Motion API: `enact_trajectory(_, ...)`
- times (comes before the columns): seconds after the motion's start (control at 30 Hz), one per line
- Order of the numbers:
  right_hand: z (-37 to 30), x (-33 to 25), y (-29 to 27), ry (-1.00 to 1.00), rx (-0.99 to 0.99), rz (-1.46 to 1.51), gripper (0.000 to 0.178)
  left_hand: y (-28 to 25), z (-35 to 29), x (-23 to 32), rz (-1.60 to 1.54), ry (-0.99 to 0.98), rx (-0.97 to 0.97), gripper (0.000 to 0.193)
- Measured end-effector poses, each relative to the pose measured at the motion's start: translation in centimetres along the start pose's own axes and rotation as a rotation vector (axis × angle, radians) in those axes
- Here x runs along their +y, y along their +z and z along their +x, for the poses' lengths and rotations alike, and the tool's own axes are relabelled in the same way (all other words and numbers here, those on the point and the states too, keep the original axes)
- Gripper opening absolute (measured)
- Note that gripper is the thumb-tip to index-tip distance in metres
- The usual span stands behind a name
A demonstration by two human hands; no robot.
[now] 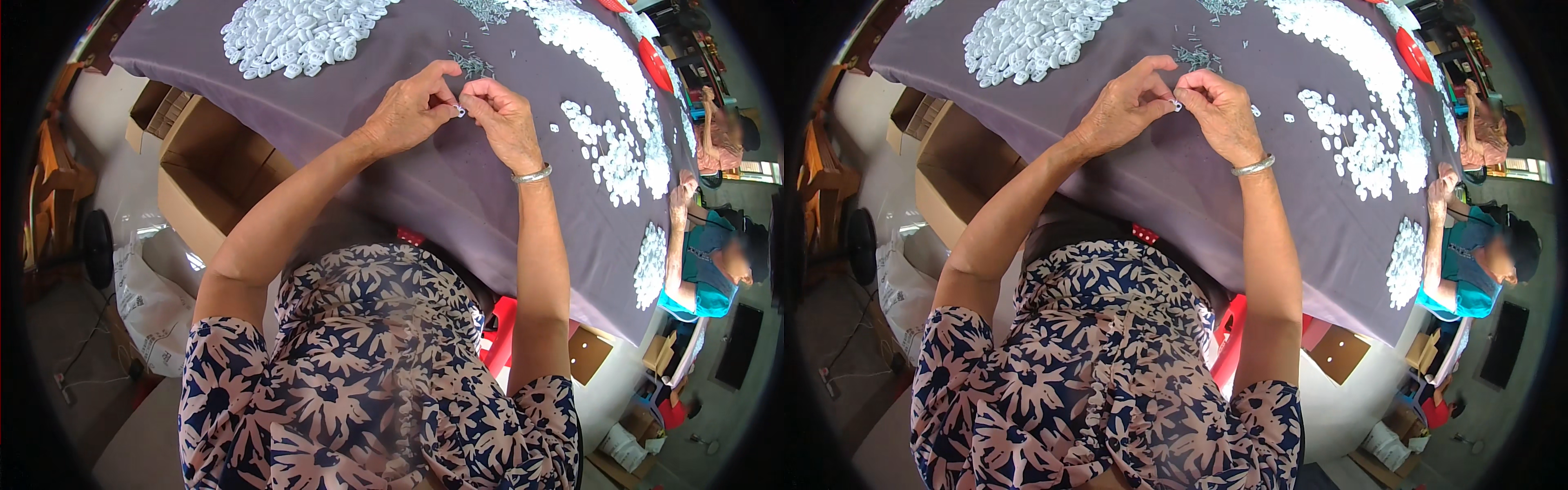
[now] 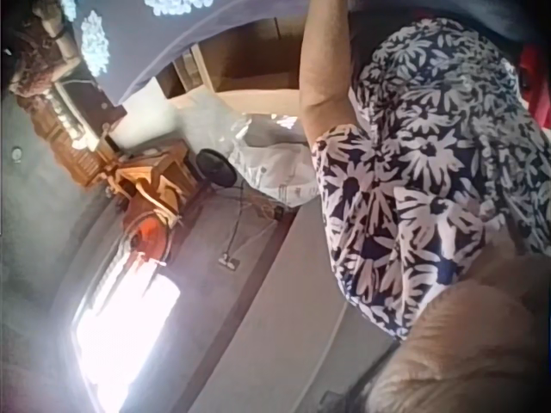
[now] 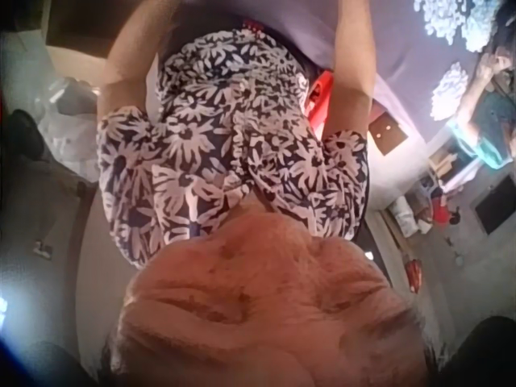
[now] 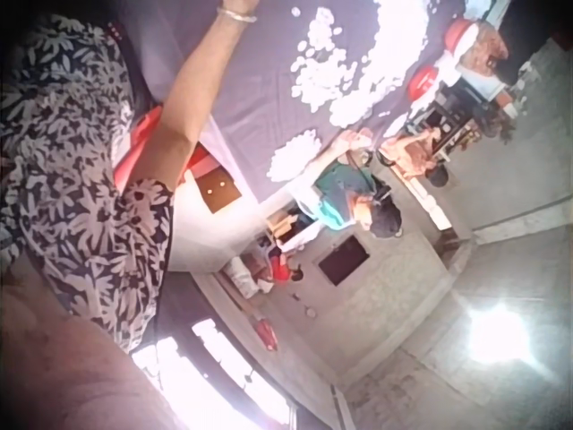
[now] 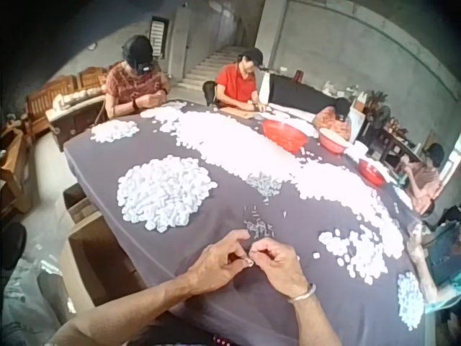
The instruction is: Manual assembly of small white plastic components by joining them with small metal pins.
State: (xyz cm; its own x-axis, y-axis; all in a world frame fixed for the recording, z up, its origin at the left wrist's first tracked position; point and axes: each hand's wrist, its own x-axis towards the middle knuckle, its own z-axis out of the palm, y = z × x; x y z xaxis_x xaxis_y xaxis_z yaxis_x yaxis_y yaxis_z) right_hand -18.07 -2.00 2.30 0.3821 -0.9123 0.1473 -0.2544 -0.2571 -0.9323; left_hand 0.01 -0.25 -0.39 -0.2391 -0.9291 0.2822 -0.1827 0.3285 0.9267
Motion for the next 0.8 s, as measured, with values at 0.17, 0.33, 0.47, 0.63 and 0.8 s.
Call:
enact_trajectory(0.17,-0.03,0.3,-0.11,0.0,-0.009,-0.042,0.008,-0.02,-0.05,0.21,0.021,-0.001,0.011,0.05)
enact_trajectory(0.33,0.16,0.52,-0.09,-0.014,-0.006,-0.067,0.009,0.13,0.08,0.18,0.065,0.053,0.067,0.051)
enact_trajectory(0.47,0.22,0.54,-0.2,0.027,-0.007,-0.01,0.01,0.09,0.06,0.01,0.068,0.055,0.057,0.051)
enact_trajectory(0.63,0.14,0.42,-0.22,0.016,-0.008,-0.012,0.011,0.16,0.14,-0.09,0.071,0.071,0.055,0.051)
enact_trajectory(0.8,0.1,0.5,-0.15,-0.013,-0.016,-0.059,0.01,0.11,0.15,-0.12,0.076,0.064,0.05,0.051)
